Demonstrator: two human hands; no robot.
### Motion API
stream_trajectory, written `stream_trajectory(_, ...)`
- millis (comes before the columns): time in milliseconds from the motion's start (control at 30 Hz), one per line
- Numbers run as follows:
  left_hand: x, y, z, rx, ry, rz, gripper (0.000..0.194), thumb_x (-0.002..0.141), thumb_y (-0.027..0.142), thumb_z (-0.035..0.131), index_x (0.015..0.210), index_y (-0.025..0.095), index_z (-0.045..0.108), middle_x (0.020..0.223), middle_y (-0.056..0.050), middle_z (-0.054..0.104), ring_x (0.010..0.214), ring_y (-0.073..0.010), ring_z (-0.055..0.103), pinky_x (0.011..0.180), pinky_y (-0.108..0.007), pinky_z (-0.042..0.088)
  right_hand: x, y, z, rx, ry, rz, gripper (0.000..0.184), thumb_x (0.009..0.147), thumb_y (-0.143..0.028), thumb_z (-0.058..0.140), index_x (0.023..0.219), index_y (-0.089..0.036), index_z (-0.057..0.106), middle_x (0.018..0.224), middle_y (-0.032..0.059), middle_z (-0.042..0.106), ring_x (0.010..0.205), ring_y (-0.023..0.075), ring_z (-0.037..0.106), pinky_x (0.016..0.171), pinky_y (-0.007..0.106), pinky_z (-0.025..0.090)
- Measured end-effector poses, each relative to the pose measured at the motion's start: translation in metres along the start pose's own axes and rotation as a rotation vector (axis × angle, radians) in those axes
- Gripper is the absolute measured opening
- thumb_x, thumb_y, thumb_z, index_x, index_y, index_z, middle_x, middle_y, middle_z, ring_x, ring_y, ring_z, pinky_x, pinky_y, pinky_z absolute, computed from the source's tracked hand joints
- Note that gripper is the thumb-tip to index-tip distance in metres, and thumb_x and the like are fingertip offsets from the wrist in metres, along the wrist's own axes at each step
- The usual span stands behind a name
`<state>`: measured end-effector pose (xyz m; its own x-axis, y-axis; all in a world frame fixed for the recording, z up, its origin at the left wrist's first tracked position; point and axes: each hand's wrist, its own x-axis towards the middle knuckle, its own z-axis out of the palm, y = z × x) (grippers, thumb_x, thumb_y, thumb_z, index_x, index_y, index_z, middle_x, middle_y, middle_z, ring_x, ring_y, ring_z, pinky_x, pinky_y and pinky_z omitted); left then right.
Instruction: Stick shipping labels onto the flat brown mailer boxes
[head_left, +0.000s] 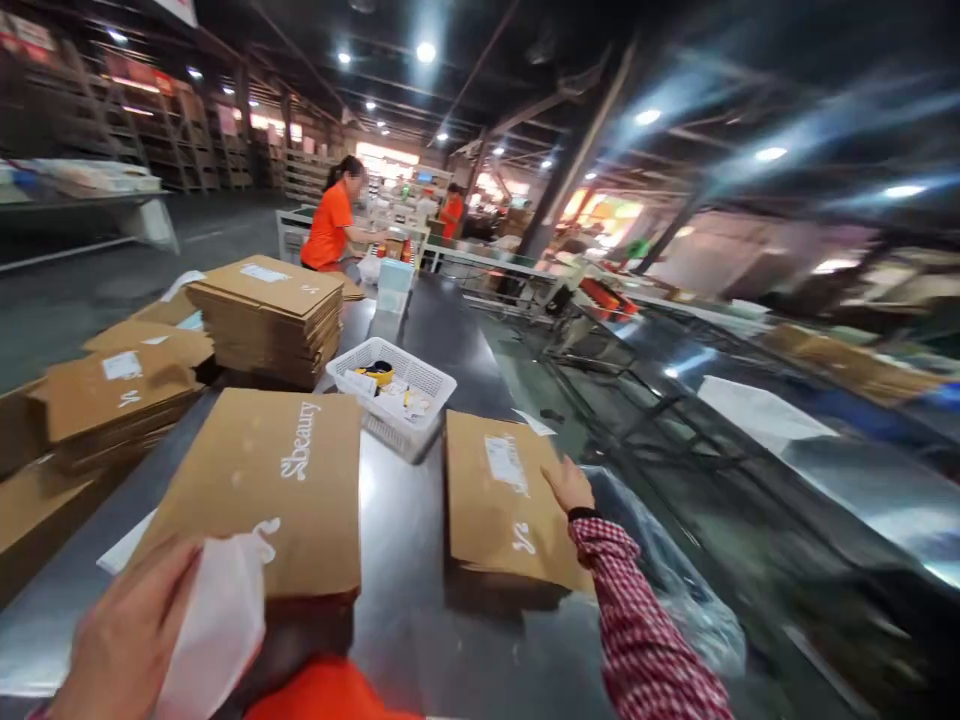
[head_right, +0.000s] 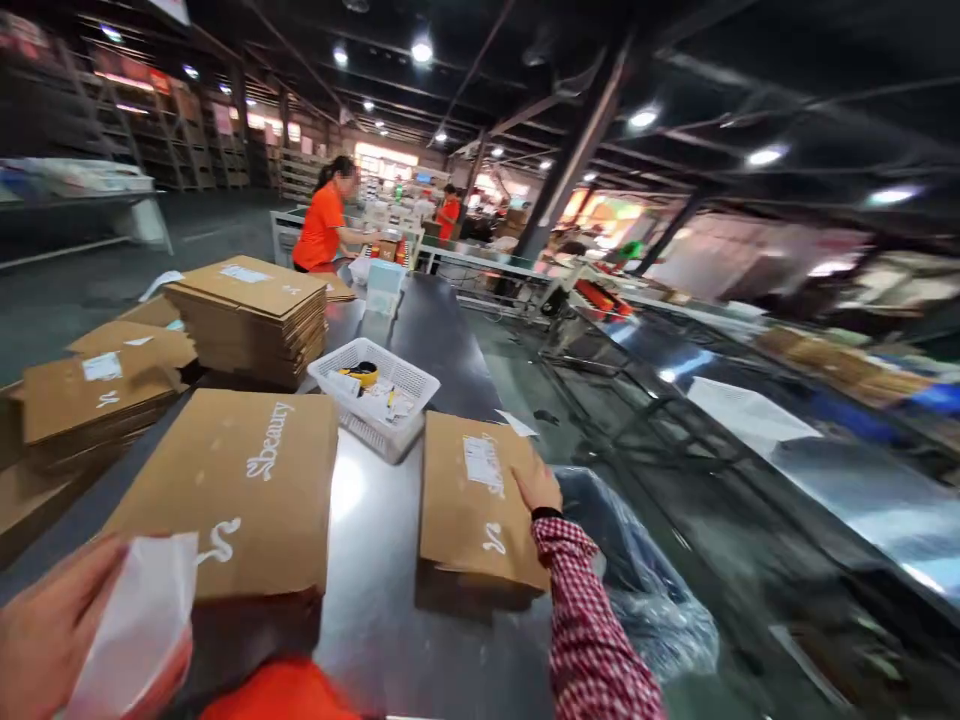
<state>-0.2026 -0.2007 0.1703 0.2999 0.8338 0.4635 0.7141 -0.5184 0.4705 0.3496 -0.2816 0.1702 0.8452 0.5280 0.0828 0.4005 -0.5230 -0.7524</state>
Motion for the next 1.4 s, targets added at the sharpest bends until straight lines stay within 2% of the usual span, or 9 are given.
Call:
stream_trajectory(67,0.013,0.026,-0.011,0.074,0.062,0.039,0.042,0.093,0.048,0.031,0.090,0.021,0.063,0.093,-0.006,0.072,0.090,-0.0233,0.065,0.085,-0.037,0.049,-0.046,-0.041,0.055,0.218,-0.333,-0.184,0.074,0.067,-0.067,0.059,0.121,-0.017,0.056,0.130,0.0215,0.053,0.123,0.0306,0.049,0.104,0.047,0.035)
stream_trajectory(167,0.030,0.051,-0.021,0.157,0.088,-0.017,0.040,0.095,0.040,0.029,0.086,0.018,0.062,0.083,-0.006,0.069,0.083,-0.0208,0.065,0.075,-0.032,0.047,-0.162,-0.099,0.126,0.709,-1.185,-0.607,0.106,0.057,-0.070,0.069,0.144,-0.026,0.026,0.136,0.0149,0.049,0.125,0.0267,0.047,0.107,0.045,0.034)
stream_trajectory(233,0.035,0.054,-0.026,0.191,0.087,-0.087,0.038,0.095,0.037,0.030,0.081,0.018,0.060,0.076,-0.005,0.066,0.073,-0.0189,0.063,0.065,-0.029,0.044,-0.233,-0.123,0.155,0.838,-1.435,-0.704,0.122,0.050,-0.054,0.083,0.147,-0.028,0.014,0.129,0.0133,0.054,0.117,0.0262,0.054,0.101,0.044,0.041)
stream_trajectory(333,0.035,0.037,-0.034,0.238,0.070,-0.210,0.038,0.094,0.034,0.030,0.078,0.017,0.060,0.071,-0.005,0.065,0.069,-0.0189,0.063,0.062,-0.029,0.043,-0.286,-0.135,0.176,0.934,-1.382,-0.564,0.098,0.067,-0.044,0.077,0.145,-0.029,0.020,0.096,0.0044,0.063,0.084,0.0182,0.063,0.078,0.035,0.052)
stream_trajectory(567,-0.004,-0.006,-0.035,0.098,0.031,-0.087,0.054,0.087,0.051,0.045,0.131,0.019,0.049,0.138,-0.012,0.052,0.126,-0.0281,0.049,0.102,-0.043,0.043,-0.268,-0.145,0.187,0.860,-1.175,-0.544,0.052,0.078,-0.042,0.067,0.125,-0.025,0.053,0.084,0.0014,0.060,0.073,0.0134,0.057,0.069,0.028,0.050)
stream_trajectory(700,-0.017,0.002,-0.018,-0.282,-0.173,-0.117,0.036,0.082,0.047,0.056,0.111,0.025,0.061,0.109,-0.003,0.072,0.099,-0.0191,0.068,0.082,-0.025,0.056,-0.266,-0.162,0.184,0.764,-1.154,-0.599,0.032,0.080,-0.041,0.065,0.105,-0.022,0.066,0.086,0.0033,0.064,0.077,0.0146,0.057,0.071,0.028,0.048)
stream_trajectory(833,-0.013,-0.003,0.000,-0.427,-0.064,-0.350,0.031,0.081,0.048,0.057,0.098,0.023,0.063,0.089,0.000,0.076,0.078,-0.0163,0.072,0.064,-0.018,0.057,-0.267,-0.179,0.184,0.662,-0.976,-0.630,0.019,0.076,-0.036,0.069,0.089,-0.022,0.072,0.075,0.0014,0.057,0.070,0.0129,0.053,0.063,0.025,0.043)
stream_trajectory(1100,0.005,-0.021,0.018,-0.522,-0.014,-0.520,0.050,0.071,0.057,0.064,0.107,0.022,0.061,0.075,0.000,0.075,0.069,-0.0180,0.072,0.059,-0.021,0.058,-0.279,-0.194,0.211,0.697,-0.820,-0.499,0.018,0.082,-0.037,0.063,0.080,-0.022,0.072,0.076,0.0025,0.058,0.076,0.0144,0.054,0.071,0.028,0.044)
stream_trajectory(1400,0.014,-0.043,0.021,-0.939,-0.072,-0.800,0.061,0.062,0.050,0.075,0.112,0.020,0.057,0.083,-0.005,0.075,0.077,-0.0243,0.072,0.067,-0.030,0.061,-0.281,-0.200,0.237,0.763,-1.135,-0.138,0.040,0.061,-0.044,0.079,0.088,-0.017,0.068,0.068,-0.0026,0.058,0.061,0.0091,0.051,0.060,0.023,0.042)
